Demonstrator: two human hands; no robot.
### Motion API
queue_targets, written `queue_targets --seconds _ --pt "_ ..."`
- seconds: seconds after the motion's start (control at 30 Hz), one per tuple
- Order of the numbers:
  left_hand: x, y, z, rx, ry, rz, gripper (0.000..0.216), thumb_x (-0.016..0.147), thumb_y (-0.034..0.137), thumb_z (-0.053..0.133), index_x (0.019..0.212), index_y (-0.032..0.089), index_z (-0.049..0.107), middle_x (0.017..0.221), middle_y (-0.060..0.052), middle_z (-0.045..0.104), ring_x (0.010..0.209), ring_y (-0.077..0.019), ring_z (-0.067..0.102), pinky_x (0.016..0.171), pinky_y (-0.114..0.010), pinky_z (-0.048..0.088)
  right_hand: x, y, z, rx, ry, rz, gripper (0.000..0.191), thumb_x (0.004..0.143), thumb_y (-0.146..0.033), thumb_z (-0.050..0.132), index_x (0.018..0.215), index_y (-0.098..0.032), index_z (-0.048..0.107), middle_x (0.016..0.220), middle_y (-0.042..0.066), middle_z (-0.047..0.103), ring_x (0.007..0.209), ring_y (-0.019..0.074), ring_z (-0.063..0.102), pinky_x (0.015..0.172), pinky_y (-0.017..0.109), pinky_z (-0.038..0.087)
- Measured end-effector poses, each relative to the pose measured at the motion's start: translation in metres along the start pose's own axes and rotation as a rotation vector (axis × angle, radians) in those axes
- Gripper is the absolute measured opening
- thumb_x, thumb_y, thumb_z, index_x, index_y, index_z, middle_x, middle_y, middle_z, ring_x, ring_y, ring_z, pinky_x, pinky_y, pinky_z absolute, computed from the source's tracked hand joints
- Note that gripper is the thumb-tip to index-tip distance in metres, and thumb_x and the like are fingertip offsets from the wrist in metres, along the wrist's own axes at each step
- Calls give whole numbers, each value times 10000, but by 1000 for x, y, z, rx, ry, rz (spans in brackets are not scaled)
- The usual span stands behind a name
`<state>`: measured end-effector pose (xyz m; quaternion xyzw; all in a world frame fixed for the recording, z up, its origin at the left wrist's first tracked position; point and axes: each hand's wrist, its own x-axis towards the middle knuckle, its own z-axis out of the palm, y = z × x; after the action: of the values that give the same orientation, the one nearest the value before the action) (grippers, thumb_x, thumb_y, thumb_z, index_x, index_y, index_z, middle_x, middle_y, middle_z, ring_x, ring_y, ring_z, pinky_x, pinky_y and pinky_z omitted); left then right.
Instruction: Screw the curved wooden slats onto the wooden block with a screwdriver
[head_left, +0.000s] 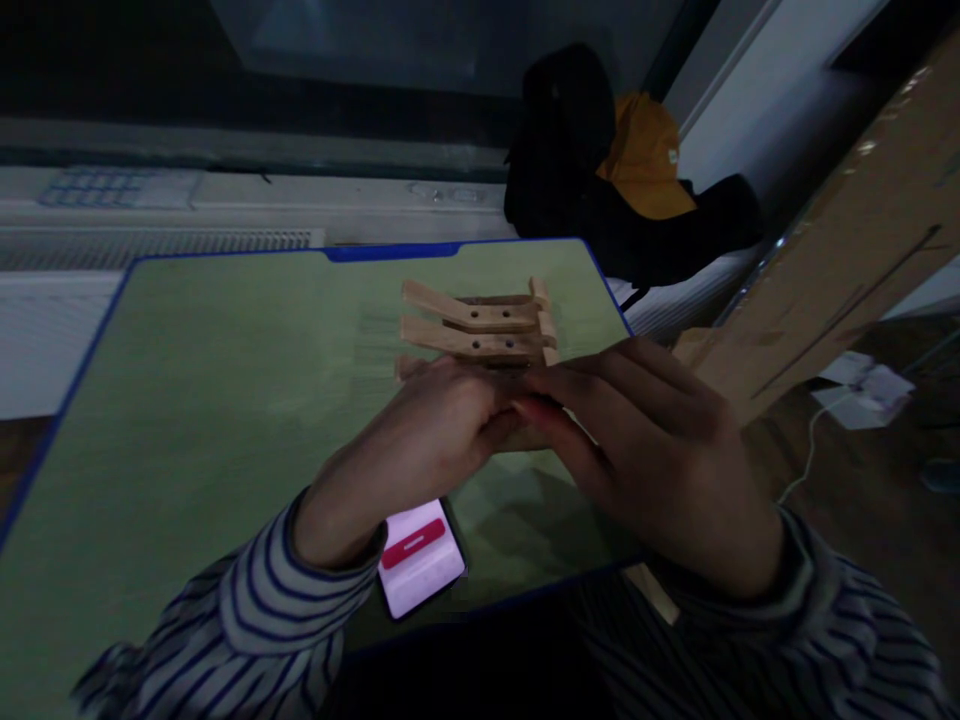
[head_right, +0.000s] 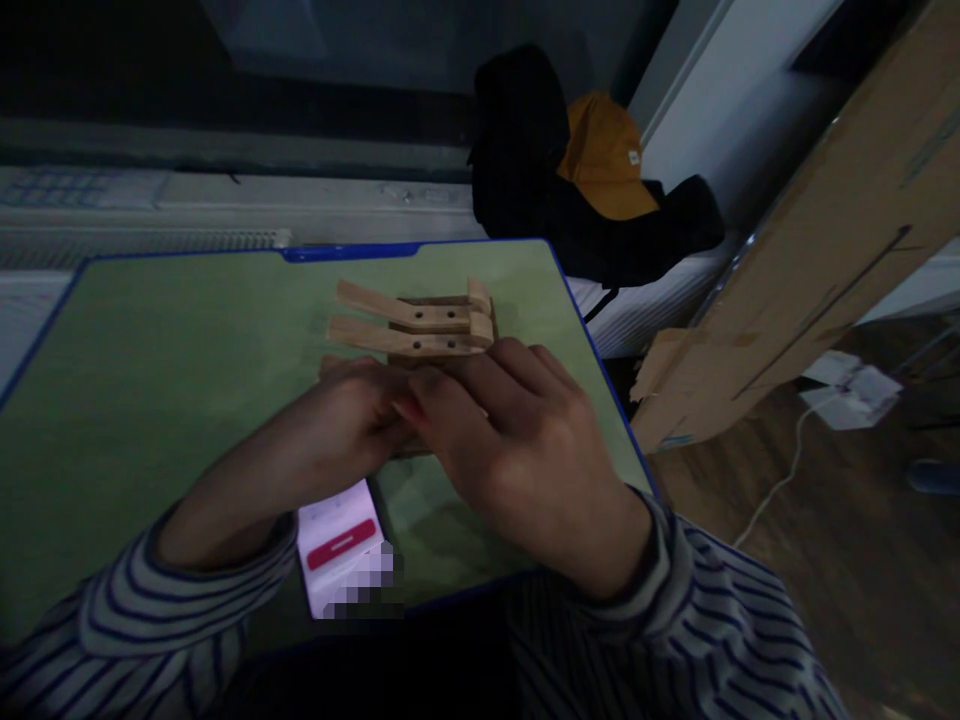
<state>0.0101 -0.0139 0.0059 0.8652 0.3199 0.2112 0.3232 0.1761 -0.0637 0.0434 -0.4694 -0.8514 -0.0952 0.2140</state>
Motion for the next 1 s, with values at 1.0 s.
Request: queue_targets --seconds 1.0 --pt "0 0 2 25 76 -29 137 858 287 553 853 237 680 878 26 713 820 -148 643 646 -249 408 7 14 -15 149 -144 -110 282 883 -238 507 1154 -169 542 1074 49 656 982 160 589 804 295 481"
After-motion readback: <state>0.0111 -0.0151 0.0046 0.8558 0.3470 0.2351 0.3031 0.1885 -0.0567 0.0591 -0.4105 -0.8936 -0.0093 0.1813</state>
